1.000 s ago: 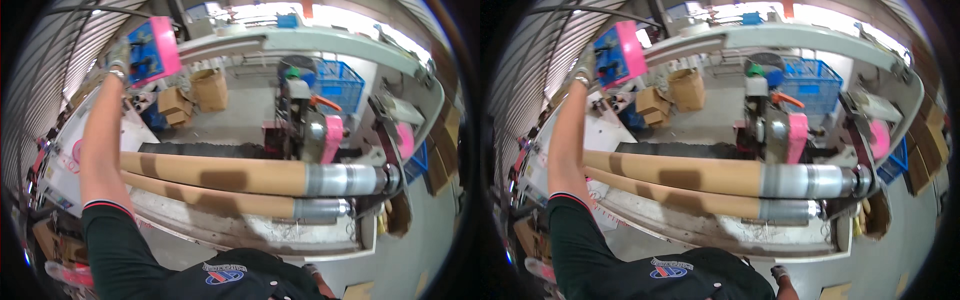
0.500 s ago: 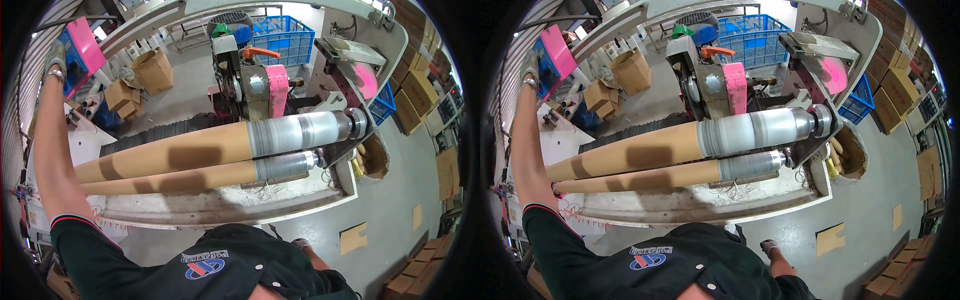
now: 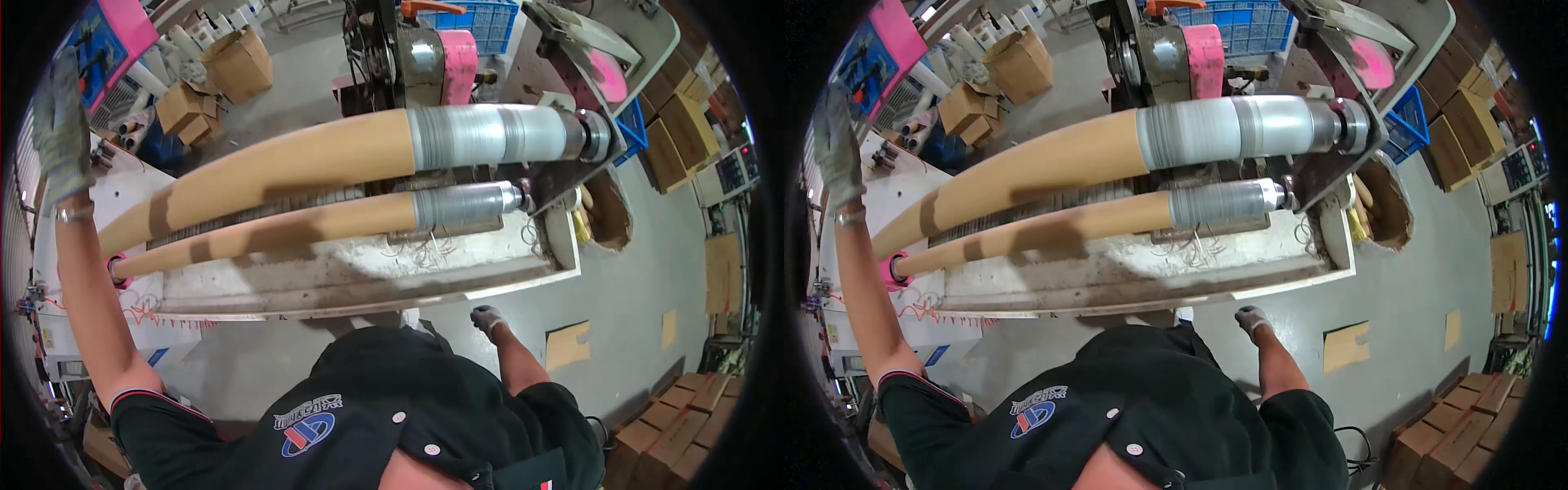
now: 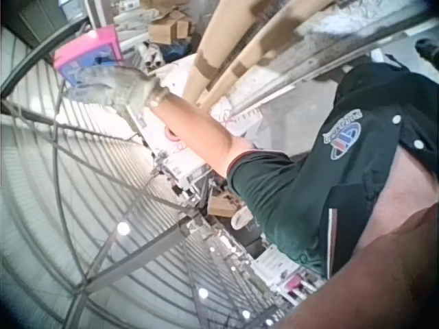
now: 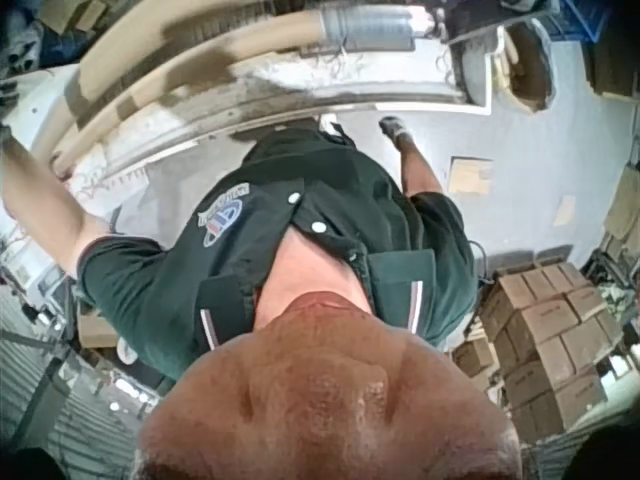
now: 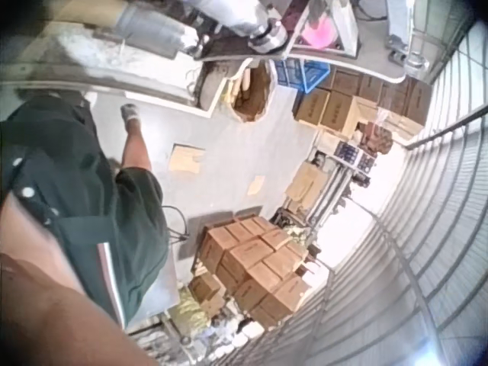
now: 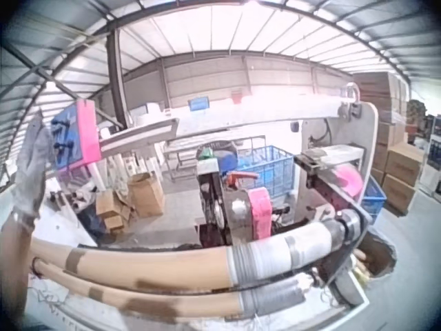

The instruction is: Loading cardboard cores onto an industrial winding machine, managing plastic scrap, and unloading finished tubes.

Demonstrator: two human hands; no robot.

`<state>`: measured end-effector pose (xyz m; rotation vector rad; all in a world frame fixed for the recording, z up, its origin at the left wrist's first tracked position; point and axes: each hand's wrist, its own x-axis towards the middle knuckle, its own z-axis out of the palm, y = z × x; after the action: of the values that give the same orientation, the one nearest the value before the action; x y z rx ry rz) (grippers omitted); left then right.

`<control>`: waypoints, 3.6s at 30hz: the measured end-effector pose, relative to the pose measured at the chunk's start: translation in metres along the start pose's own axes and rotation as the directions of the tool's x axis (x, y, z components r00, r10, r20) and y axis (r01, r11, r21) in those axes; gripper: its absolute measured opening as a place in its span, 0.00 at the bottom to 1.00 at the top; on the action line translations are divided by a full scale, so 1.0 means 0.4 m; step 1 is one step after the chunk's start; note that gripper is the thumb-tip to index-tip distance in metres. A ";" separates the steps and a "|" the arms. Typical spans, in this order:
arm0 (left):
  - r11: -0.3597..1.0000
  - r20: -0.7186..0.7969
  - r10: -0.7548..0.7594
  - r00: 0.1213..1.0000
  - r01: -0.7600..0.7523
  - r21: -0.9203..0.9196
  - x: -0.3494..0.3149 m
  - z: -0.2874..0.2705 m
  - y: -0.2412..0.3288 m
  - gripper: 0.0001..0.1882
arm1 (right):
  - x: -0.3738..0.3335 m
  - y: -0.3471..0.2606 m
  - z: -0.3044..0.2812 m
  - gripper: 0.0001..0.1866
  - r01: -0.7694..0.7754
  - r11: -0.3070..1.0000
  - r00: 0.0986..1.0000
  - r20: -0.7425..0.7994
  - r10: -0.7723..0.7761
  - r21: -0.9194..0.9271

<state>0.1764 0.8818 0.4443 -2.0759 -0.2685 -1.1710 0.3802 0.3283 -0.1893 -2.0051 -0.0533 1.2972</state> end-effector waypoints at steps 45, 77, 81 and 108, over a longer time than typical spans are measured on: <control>0.032 0.903 0.170 -0.394 0.918 0.394 -1.040 -0.513 1.173 0.23 | -0.198 0.282 -0.274 0.12 -0.108 0.779 0.989 0.012 0.148 -0.618; -0.284 0.712 0.184 -0.678 0.657 0.699 -1.436 -0.669 1.111 0.12 | -0.426 0.279 -0.132 0.15 -0.241 0.906 0.970 -0.099 0.220 -0.349; -0.359 0.785 0.183 -0.592 0.703 0.614 -1.452 -0.581 1.134 0.12 | -0.425 0.277 -0.096 0.15 -0.223 0.948 0.975 -0.066 0.213 -0.228; -0.338 0.693 0.228 -0.685 0.611 0.715 -1.402 -0.561 1.114 0.12 | -0.374 0.252 -0.083 0.15 -0.120 0.971 0.992 -0.071 0.108 -0.205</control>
<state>-0.0655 0.5017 -0.1559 0.9597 1.4420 -0.2016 0.2994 0.1761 -0.1261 -2.2532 -0.0484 1.3501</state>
